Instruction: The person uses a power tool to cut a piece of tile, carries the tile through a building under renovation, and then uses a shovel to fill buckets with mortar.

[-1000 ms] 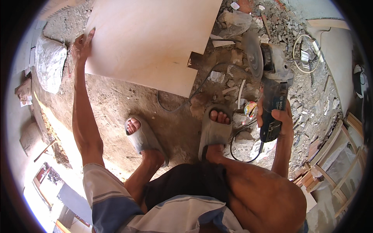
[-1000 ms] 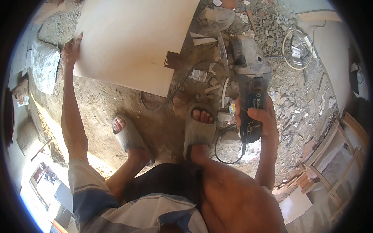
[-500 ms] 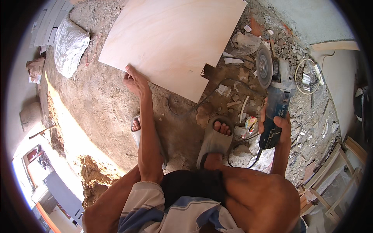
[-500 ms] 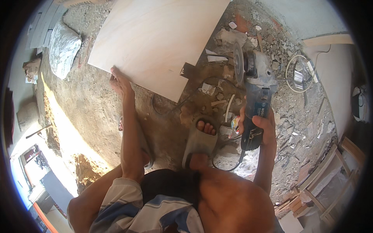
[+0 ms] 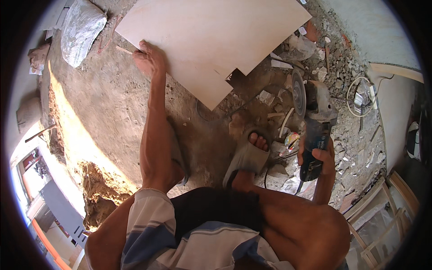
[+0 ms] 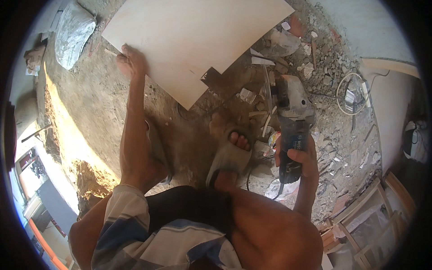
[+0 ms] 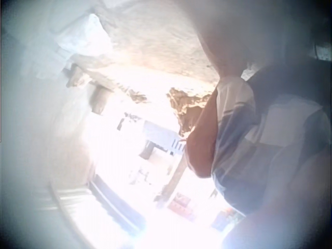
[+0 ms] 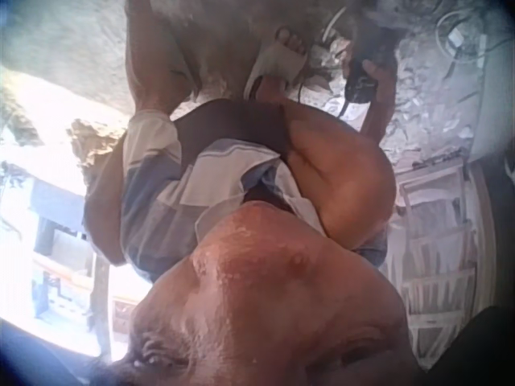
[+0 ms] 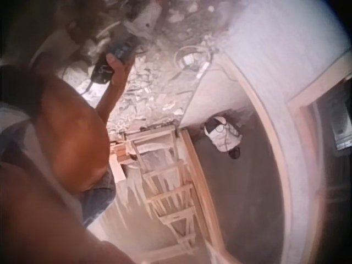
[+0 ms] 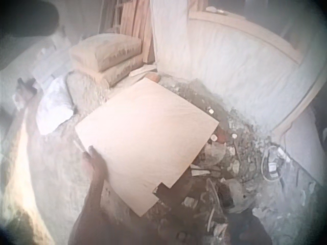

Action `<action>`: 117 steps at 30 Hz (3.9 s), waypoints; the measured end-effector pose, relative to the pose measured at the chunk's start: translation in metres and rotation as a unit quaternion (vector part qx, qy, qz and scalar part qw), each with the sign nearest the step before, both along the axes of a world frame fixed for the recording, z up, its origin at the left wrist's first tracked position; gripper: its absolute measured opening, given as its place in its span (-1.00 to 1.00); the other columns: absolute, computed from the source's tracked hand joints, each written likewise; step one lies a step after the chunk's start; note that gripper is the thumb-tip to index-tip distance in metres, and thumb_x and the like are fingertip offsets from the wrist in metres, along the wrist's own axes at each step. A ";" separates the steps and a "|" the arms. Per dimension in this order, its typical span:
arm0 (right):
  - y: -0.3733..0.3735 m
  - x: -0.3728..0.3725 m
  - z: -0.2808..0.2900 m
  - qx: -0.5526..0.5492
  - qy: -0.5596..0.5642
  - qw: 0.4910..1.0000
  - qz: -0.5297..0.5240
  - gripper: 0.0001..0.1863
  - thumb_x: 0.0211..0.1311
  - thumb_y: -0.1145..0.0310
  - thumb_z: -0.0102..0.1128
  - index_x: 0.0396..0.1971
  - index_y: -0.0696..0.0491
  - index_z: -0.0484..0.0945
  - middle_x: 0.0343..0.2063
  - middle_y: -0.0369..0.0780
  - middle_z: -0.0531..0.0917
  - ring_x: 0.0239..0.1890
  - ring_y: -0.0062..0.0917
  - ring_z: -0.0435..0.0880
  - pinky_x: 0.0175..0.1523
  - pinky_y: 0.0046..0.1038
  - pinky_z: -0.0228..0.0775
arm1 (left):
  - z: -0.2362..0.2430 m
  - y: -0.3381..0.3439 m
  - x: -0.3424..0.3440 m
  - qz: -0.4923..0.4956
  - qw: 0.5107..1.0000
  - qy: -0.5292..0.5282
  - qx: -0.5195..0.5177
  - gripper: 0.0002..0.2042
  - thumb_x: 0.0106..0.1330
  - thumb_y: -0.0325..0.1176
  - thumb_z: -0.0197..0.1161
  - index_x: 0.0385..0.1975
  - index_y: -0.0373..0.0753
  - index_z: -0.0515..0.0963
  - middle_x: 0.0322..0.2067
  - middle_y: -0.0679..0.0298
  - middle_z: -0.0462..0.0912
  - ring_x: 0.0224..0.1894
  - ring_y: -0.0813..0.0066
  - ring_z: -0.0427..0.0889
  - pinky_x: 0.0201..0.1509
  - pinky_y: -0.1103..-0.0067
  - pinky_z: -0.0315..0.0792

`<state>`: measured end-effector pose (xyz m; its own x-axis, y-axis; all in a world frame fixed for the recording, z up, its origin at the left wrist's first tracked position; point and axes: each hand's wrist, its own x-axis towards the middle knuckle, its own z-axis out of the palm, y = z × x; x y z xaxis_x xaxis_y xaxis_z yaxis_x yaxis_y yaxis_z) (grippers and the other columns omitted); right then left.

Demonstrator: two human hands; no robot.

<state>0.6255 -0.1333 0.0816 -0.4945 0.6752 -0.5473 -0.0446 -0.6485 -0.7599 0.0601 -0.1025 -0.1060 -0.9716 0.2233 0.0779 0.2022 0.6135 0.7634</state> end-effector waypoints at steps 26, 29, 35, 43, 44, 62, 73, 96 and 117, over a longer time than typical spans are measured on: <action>0.031 -0.034 0.069 0.150 -0.033 0.986 -0.061 -0.06 0.10 0.11 0.50 0.38 0.32 0.29 -0.33 -0.03 0.63 -0.55 -0.34 0.71 -0.48 -0.40 0.60 | 0.054 -0.162 0.323 -0.477 0.874 -0.091 0.012 -0.77 0.53 -0.27 0.23 0.08 -0.15 0.59 -0.09 0.14 0.62 0.03 0.04 0.51 0.16 0.19 0.33; 0.032 -0.038 0.080 0.164 -0.053 0.984 -0.052 -0.05 0.09 0.10 0.49 0.38 0.32 0.30 -0.32 -0.03 0.63 -0.56 -0.35 0.70 -0.48 -0.41 0.58 | 0.087 -0.152 0.393 -0.497 0.743 -0.441 0.077 -0.77 0.61 -0.22 0.17 0.03 -0.22 0.59 -0.31 0.17 0.57 -0.26 0.23 0.50 -0.11 0.34 0.39; 0.047 -0.047 0.106 0.198 -0.077 0.977 -0.029 -0.13 0.09 0.11 0.50 0.30 0.32 0.36 -0.31 -0.06 0.65 -0.54 -0.37 0.70 -0.46 -0.41 0.57 | 0.119 -0.155 0.518 -0.506 0.085 -0.851 0.114 -0.76 0.60 -0.20 0.22 -0.02 -0.26 0.61 -0.37 0.36 0.52 -0.34 0.56 0.47 -0.18 0.50 0.39; 0.028 -0.054 0.084 0.199 -0.117 0.971 -0.067 -0.44 0.24 0.45 0.45 0.19 0.16 0.42 -0.31 -0.17 0.70 -0.40 -0.51 0.72 -0.25 -0.45 0.60 | 0.165 -0.129 0.404 -0.362 0.686 -0.591 0.221 -0.62 0.66 -0.25 0.08 0.28 -0.37 0.38 0.10 0.04 0.63 0.14 0.29 0.62 0.30 0.43 0.44; 0.025 -0.058 0.076 0.204 -0.137 0.966 -0.075 -0.45 0.24 0.48 0.44 0.19 0.16 0.41 -0.29 -0.18 0.69 -0.38 -0.53 0.72 -0.24 -0.45 0.60 | 0.187 -0.121 0.388 -0.365 0.685 -0.580 0.248 -0.54 0.63 -0.19 0.16 0.32 -0.38 0.36 0.15 0.01 0.59 0.20 0.27 0.57 0.37 0.41 0.40; -0.049 -0.044 0.013 0.338 -0.351 0.868 -0.097 -0.11 -0.01 0.43 0.66 0.29 0.13 0.28 -0.08 -0.13 0.70 -0.06 -0.43 0.74 -0.06 -0.40 0.65 | 0.176 -0.100 0.386 -0.496 0.674 -0.522 0.163 -0.23 0.29 0.05 0.57 0.30 -0.40 0.43 0.09 0.00 0.59 0.12 0.19 0.61 0.19 0.30 0.52; -0.046 -0.028 0.014 0.224 -0.275 0.934 0.042 -0.20 -0.07 0.45 0.62 0.24 0.18 0.44 -0.07 -0.12 0.74 -0.10 -0.42 0.77 -0.02 -0.36 0.64 | 0.155 -0.120 0.370 -0.603 0.719 -0.337 0.077 -0.29 0.33 0.13 0.48 0.30 -0.28 0.52 0.20 -0.05 0.48 0.30 0.01 0.41 0.36 0.21 0.34; 0.016 -0.045 -0.053 0.327 -0.350 0.802 0.356 -0.29 -0.05 0.36 0.55 0.16 0.17 0.48 -0.25 0.05 0.78 -0.15 -0.06 0.85 -0.11 -0.17 0.68 | 0.045 -0.050 0.088 -0.085 0.987 -0.135 0.038 -0.20 0.59 0.16 0.09 0.36 -0.58 0.15 0.09 -0.22 0.43 0.23 0.07 0.49 0.24 0.21 0.53; 0.015 -0.051 -0.074 0.376 -0.374 0.780 0.333 -0.23 -0.05 0.35 0.57 0.24 0.16 0.47 -0.18 0.09 0.76 -0.16 -0.04 0.85 -0.11 -0.15 0.71 | 0.111 -0.133 0.314 -0.125 0.916 -0.282 0.256 -0.64 0.70 -0.06 -0.17 0.05 -0.26 0.38 -0.11 0.29 0.37 0.00 0.49 0.33 0.22 0.43 0.26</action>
<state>0.5745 -0.1185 0.0073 -0.6044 0.6741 -0.4246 0.7504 0.3025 -0.5878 0.3737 -0.2358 0.0051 -0.8132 0.5191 -0.2631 -0.2270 0.1333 0.9647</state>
